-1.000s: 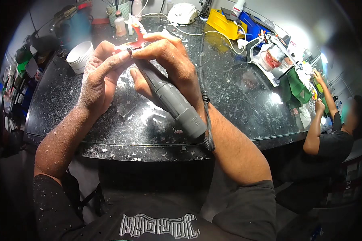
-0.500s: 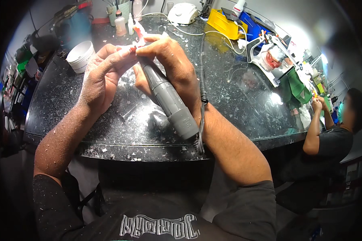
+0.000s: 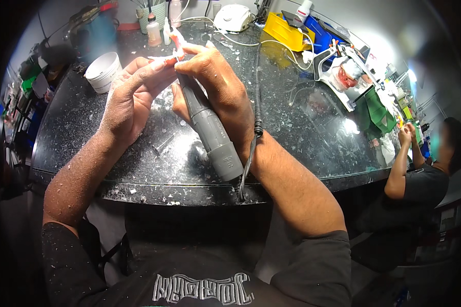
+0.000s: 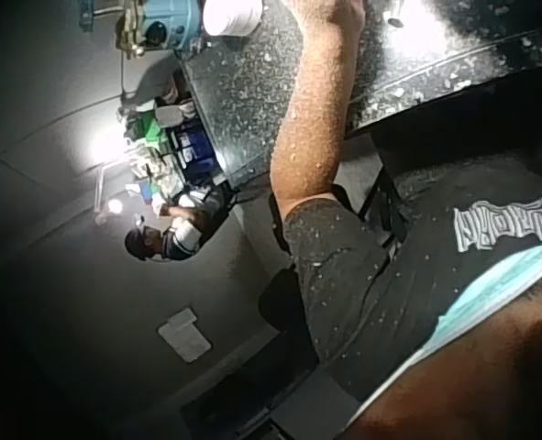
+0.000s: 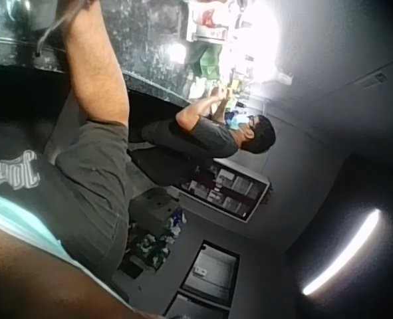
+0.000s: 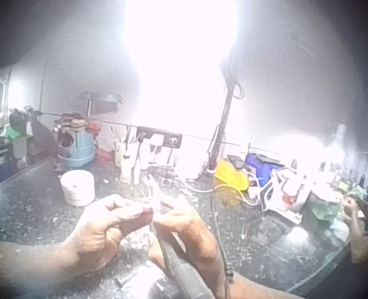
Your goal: The person uses a rotary handpiece to grind and shape a pink dental prosthesis held in the left hand. The person rotates the prosthesis to access different surfaces while the tool removes material, producing pink dust on the work surface.
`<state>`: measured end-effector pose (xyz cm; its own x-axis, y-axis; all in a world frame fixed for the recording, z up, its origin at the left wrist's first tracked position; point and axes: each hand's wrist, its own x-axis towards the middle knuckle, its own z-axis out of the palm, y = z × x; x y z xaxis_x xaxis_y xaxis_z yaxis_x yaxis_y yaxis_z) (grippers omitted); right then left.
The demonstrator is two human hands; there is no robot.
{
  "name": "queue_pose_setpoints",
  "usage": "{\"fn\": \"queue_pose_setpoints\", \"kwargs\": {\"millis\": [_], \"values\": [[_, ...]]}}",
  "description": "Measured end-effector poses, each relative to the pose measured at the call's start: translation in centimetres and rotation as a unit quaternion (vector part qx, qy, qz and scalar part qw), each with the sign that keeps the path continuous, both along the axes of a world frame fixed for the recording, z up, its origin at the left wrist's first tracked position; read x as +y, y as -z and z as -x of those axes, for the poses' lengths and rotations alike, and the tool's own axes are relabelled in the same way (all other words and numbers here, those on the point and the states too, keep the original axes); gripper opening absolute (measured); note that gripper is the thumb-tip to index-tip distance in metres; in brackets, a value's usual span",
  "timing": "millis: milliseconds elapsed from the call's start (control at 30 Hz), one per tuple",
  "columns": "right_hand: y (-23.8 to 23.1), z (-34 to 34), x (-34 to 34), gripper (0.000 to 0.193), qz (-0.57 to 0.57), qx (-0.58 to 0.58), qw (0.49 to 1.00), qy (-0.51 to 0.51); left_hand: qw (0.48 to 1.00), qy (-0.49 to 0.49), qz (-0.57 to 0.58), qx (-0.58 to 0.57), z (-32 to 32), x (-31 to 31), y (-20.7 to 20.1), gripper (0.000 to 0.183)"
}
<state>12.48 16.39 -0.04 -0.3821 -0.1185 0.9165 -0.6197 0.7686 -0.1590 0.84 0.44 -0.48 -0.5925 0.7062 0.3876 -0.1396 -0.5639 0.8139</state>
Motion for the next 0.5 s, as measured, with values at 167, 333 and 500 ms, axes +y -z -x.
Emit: {"fn": "queue_pose_setpoints", "kwargs": {"millis": [167, 333, 500], "values": [[-0.19, -0.11, -0.16, 0.037, -0.021, 0.015, 1.0, 0.013, 1.0, 0.002, -0.002, -0.01, -0.06, 0.19, -0.04, 0.021], [-0.12, 0.07, -0.05, 0.039, -0.032, 0.022, 0.999, 0.013, 1.0, 0.0, -0.002, -0.018, 0.08, 0.14, 0.15, 0.02], [-0.32, -0.02, 0.03, 0.041, -0.017, 0.035, 0.999, 0.019, 1.0, 0.009, -0.006, -0.013, -0.33, 0.35, -0.3, 0.019]]}}
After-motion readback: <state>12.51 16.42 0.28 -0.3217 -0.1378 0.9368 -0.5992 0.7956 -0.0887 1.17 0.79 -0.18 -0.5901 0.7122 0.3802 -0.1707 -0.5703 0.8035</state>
